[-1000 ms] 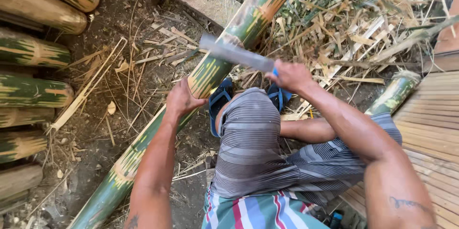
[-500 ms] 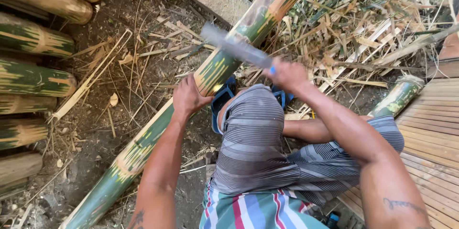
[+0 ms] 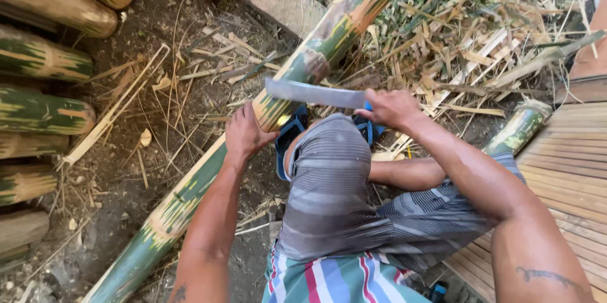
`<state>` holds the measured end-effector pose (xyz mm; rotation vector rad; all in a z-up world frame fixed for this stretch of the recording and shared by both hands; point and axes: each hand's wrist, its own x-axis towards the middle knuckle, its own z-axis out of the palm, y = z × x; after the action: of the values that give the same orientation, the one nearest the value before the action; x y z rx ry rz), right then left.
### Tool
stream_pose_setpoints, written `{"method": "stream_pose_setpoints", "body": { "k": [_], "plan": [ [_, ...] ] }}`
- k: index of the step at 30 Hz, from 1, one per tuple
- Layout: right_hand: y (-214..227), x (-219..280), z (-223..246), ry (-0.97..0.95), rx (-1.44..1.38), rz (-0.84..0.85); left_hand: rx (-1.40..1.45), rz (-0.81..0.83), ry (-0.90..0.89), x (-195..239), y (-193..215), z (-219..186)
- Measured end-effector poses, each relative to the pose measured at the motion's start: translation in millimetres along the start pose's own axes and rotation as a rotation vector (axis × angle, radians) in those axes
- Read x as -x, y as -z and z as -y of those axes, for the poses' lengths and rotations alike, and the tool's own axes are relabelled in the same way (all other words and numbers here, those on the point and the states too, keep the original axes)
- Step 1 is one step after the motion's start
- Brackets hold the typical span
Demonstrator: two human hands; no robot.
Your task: The person sits on the ground and uses a machete to peel the outer green layer off a long bamboo pole. They repeatedly strike the bamboo to remove strips of the outer skin, rotating the pole as needed. After finishing, they place the peeled pole upright among other bamboo poles.
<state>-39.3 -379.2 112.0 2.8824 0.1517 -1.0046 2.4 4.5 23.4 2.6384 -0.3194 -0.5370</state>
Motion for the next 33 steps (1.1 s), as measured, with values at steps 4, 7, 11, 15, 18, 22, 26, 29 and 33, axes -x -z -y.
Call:
{"method": "stream_pose_setpoints", "body": {
  "k": [4,7,11,15,18,22,26,29,33],
  "plan": [
    [30.6,-14.2,-94.7,-0.508,-0.313,-0.429,-0.003,-0.002,0.009,-1.2,-5.8,-0.2],
    [56.8,-11.0,-106.0,-0.635,-0.541,-0.442,-0.043,-0.054,0.036,5.8,-6.5,-12.1],
    [51.9,-21.6,-39.6,-0.468,-0.339,-0.297,-0.063,-0.096,0.056,13.4,-17.4,-16.0],
    [11.2,-13.6,29.0,-0.123,-0.140,-0.163,-0.109,-0.163,0.049,15.5,-28.4,-16.6],
    [5.4,-13.1,17.9,-0.079,-0.132,-0.096,-0.102,-0.181,0.050,14.5,-30.8,-16.0],
    [30.4,-17.9,-30.2,-0.319,-0.282,-0.192,-0.088,-0.126,0.084,13.8,-29.1,-17.2],
    [13.7,-9.9,-8.8,-0.257,-0.319,-0.266,-0.082,-0.112,0.067,13.8,-23.9,-17.5],
    [-0.7,-9.8,1.4,-0.232,-0.463,-0.283,-0.105,-0.094,0.084,17.4,-27.6,-16.2],
    [-36.1,-16.1,27.8,-0.097,-0.324,-0.257,-0.107,-0.105,0.071,12.5,-27.6,-16.8]
  ]
}}
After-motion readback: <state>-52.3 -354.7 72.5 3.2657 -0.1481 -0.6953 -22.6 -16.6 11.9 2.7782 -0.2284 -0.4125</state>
